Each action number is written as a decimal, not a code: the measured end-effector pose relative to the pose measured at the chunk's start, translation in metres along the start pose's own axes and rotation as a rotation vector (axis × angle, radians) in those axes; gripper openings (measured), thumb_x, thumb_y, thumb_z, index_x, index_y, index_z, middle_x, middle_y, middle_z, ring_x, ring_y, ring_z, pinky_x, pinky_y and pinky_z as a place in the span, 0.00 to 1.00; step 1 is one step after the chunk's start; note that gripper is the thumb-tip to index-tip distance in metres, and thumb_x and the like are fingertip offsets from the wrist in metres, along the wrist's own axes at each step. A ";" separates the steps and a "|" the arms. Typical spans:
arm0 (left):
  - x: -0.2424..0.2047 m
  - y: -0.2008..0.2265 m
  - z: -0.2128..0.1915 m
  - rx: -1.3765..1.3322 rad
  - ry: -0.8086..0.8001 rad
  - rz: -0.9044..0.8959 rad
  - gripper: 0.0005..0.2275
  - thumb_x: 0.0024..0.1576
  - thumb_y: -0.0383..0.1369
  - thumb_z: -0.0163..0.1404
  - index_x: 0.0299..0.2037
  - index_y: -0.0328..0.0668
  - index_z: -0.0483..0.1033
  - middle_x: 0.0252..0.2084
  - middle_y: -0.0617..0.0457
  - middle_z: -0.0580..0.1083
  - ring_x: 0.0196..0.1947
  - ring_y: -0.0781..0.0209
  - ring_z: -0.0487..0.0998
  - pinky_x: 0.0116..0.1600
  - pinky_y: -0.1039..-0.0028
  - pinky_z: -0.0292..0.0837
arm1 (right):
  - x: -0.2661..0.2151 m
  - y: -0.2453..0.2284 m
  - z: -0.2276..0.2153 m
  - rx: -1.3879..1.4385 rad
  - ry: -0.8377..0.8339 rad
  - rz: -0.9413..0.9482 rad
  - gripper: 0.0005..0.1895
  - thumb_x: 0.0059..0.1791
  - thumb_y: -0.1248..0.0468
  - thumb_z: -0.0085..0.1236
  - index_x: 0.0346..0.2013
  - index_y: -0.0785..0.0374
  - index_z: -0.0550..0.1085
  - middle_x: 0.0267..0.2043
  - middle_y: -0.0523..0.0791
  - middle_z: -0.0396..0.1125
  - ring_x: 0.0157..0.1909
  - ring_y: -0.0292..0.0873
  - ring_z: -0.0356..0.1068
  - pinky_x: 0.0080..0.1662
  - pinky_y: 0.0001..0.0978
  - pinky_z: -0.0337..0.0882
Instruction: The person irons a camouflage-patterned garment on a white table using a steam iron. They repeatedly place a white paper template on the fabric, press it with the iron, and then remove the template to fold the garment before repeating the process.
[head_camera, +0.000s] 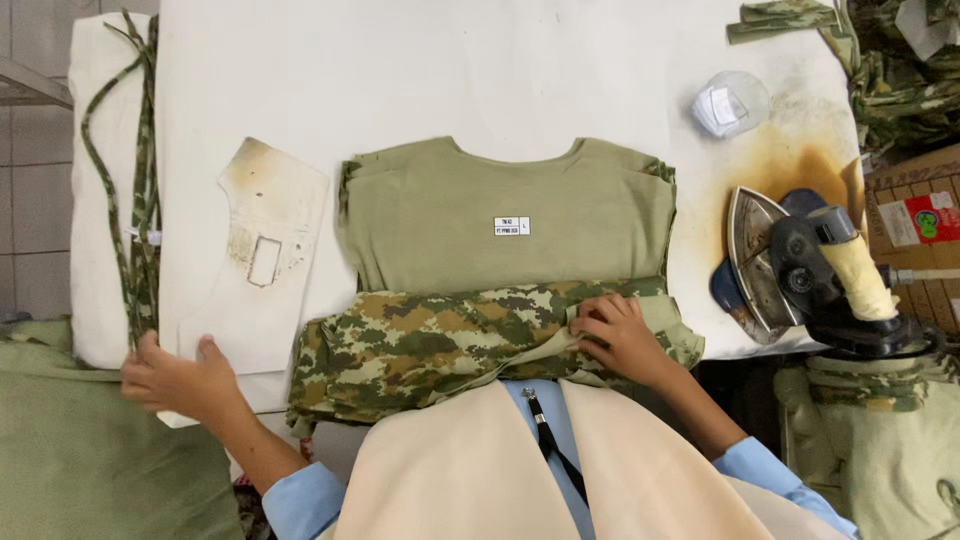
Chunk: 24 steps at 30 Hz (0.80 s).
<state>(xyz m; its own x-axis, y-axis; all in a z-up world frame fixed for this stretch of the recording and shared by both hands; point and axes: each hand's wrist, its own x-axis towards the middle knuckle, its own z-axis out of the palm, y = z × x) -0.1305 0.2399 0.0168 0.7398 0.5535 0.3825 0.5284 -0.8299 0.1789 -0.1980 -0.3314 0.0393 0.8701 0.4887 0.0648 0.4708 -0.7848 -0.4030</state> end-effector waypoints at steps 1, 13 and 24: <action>-0.001 0.034 -0.018 0.004 -0.007 -0.005 0.25 0.48 0.33 0.69 0.54 0.37 0.72 0.51 0.39 0.63 0.47 0.39 0.59 0.43 0.48 0.57 | 0.001 0.000 -0.003 0.002 -0.009 -0.001 0.09 0.48 0.53 0.57 0.40 0.47 0.70 0.46 0.41 0.62 0.46 0.47 0.58 0.42 0.39 0.53; -0.160 0.268 -0.055 -0.559 -1.110 1.493 0.21 0.58 0.50 0.46 0.51 0.41 0.74 0.50 0.44 0.73 0.54 0.51 0.71 0.56 0.61 0.63 | 0.007 -0.011 -0.023 0.082 -0.008 0.157 0.19 0.43 0.55 0.64 0.46 0.53 0.72 0.44 0.42 0.68 0.49 0.44 0.65 0.48 0.37 0.59; -0.179 0.234 -0.043 -0.788 -0.853 1.479 0.06 0.60 0.36 0.44 0.39 0.45 0.72 0.35 0.52 0.68 0.40 0.55 0.68 0.44 0.67 0.60 | -0.018 -0.004 -0.056 0.393 -0.430 0.379 0.07 0.48 0.72 0.50 0.38 0.66 0.75 0.35 0.53 0.72 0.40 0.56 0.73 0.45 0.46 0.69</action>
<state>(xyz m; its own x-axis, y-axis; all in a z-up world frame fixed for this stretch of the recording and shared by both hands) -0.1574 -0.0567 0.0290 0.4719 -0.8692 0.1475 -0.7498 -0.3076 0.5858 -0.2073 -0.3586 0.0905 0.7905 0.3797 -0.4806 -0.0121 -0.7748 -0.6321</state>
